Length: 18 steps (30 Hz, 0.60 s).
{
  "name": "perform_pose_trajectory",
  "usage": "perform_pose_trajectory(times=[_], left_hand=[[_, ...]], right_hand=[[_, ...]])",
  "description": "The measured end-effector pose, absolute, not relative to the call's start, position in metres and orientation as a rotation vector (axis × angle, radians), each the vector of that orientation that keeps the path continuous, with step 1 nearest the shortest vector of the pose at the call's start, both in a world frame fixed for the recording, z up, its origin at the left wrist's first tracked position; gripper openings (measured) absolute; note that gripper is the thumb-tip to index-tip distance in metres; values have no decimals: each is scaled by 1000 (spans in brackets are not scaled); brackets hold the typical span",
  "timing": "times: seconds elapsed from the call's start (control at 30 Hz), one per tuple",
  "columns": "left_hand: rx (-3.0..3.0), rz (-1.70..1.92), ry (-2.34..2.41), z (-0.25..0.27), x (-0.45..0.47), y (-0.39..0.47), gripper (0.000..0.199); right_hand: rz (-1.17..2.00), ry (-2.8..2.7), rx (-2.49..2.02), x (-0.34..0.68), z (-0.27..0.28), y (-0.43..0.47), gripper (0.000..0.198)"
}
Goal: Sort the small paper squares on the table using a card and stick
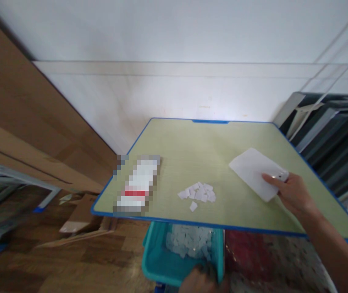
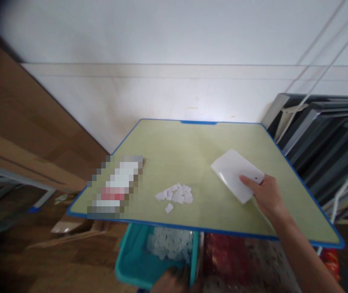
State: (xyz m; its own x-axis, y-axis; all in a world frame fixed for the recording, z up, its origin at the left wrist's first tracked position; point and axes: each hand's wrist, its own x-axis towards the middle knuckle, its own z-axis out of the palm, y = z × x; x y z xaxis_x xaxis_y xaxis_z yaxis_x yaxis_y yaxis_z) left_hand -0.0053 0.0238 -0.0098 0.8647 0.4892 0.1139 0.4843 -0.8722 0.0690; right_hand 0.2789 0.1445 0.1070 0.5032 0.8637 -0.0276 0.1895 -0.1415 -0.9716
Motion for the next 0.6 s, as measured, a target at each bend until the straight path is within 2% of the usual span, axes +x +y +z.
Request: perform_pose_trajectory(times=[0.2, 0.43, 0.6], left_hand=[[3014, 543, 874, -14, -6, 22, 17], [3019, 588, 920, -9, -5, 21, 27], [3031, 654, 926, -6, -5, 22, 19]], right_hand=[[859, -901, -1634, 231, 105, 131, 28], [1034, -1088, -1572, 186, 111, 164, 22], [1190, -1202, -1501, 170, 115, 185, 20]])
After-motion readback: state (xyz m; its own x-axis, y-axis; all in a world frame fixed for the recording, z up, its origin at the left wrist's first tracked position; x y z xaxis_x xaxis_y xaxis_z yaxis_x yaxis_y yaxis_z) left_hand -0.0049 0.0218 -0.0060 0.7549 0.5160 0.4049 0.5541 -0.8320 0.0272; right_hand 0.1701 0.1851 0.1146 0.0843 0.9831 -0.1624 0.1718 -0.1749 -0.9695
